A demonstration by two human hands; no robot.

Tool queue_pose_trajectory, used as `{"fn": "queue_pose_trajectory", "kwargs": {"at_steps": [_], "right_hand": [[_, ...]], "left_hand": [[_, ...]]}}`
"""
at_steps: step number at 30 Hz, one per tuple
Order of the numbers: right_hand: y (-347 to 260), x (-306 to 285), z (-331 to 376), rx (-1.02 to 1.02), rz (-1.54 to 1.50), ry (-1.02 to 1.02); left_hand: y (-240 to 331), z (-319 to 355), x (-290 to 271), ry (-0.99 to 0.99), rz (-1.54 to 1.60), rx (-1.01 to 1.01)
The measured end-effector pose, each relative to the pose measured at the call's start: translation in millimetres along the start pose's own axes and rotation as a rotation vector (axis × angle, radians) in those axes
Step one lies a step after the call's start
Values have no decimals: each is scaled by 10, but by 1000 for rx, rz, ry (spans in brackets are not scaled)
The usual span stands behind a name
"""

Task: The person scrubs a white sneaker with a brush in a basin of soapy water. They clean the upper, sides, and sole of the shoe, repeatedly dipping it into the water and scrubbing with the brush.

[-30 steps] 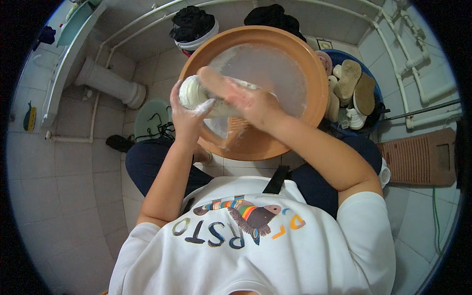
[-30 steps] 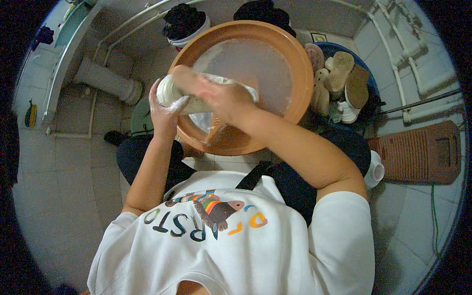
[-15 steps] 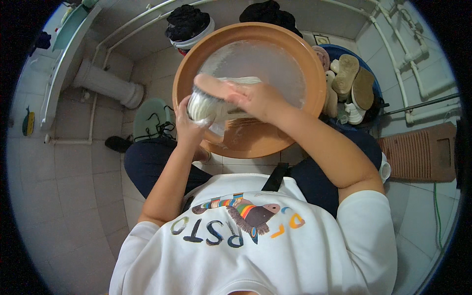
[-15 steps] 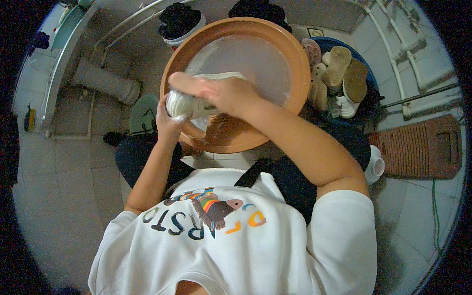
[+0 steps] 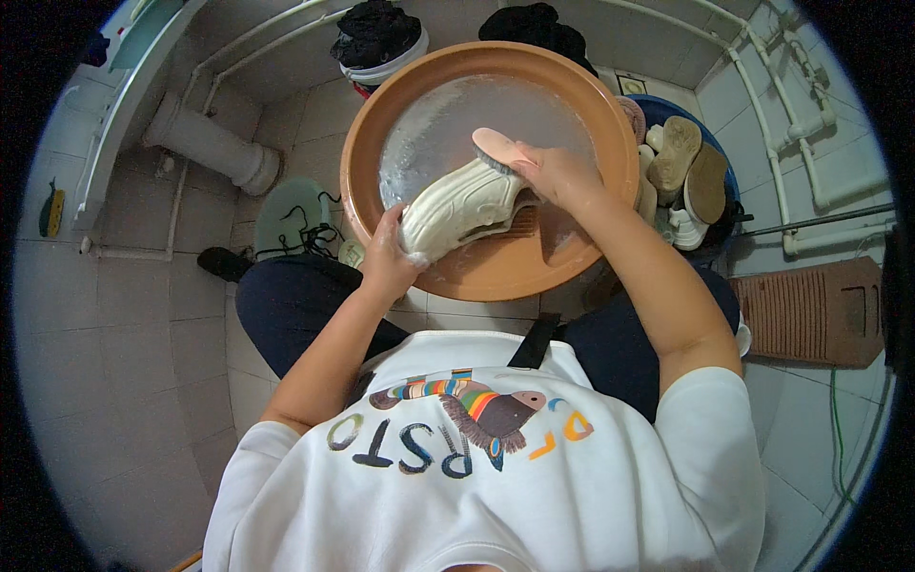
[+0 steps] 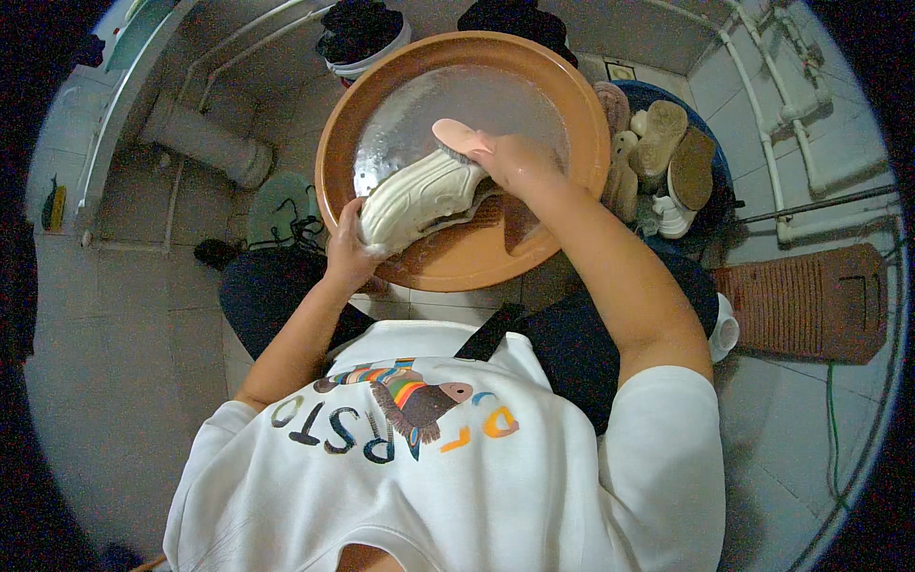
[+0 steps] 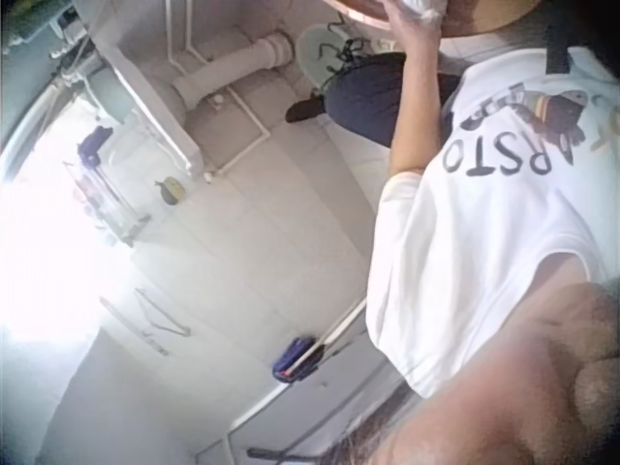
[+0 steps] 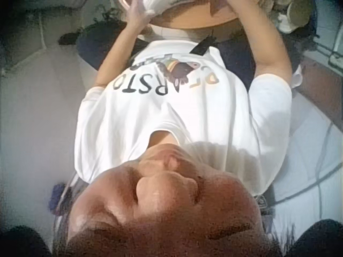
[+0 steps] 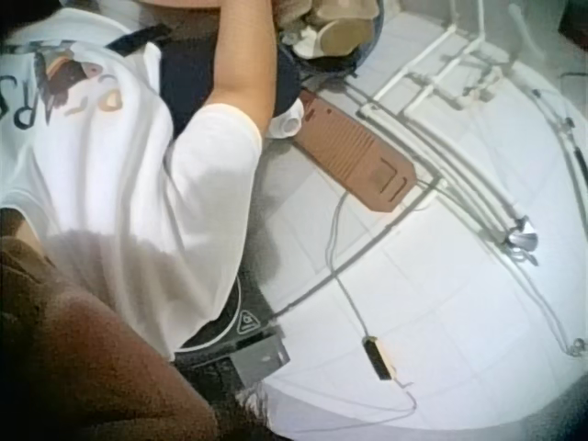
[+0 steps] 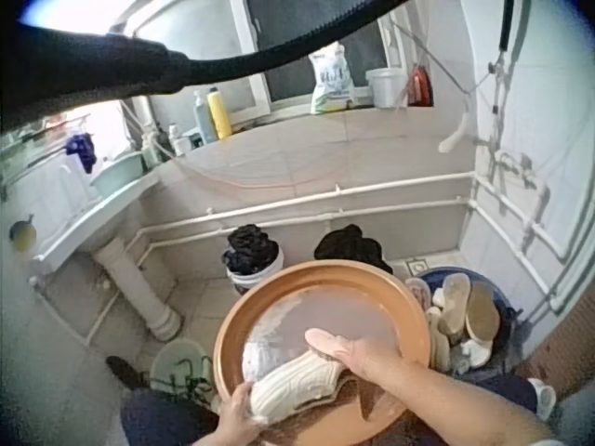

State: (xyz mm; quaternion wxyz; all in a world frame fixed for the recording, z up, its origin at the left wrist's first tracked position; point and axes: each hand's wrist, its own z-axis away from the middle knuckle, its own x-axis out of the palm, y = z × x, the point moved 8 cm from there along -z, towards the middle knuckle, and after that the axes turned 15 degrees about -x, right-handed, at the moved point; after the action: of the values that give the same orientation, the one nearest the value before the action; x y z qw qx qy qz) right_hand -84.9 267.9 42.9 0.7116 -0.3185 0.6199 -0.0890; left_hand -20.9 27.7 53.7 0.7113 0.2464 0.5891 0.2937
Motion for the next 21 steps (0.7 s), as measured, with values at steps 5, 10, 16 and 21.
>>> {"fn": "queue_pose_trajectory", "kwargs": {"at_steps": [5, 10, 16, 21], "right_hand": [[-1032, 91, 294, -281, -77, -162], [-90, -174, 166, 303, -257, -133], [-808, 36, 266, -113, -63, -124], [-86, 123, 74, 71, -186, -51]], "left_hand": [[-81, -10, 2, 44, -61, 95], [-72, -33, 3, 20, -17, 83], [14, 9, -37, -19, 28, -59], [-197, -122, 33, -63, 182, -47]]}}
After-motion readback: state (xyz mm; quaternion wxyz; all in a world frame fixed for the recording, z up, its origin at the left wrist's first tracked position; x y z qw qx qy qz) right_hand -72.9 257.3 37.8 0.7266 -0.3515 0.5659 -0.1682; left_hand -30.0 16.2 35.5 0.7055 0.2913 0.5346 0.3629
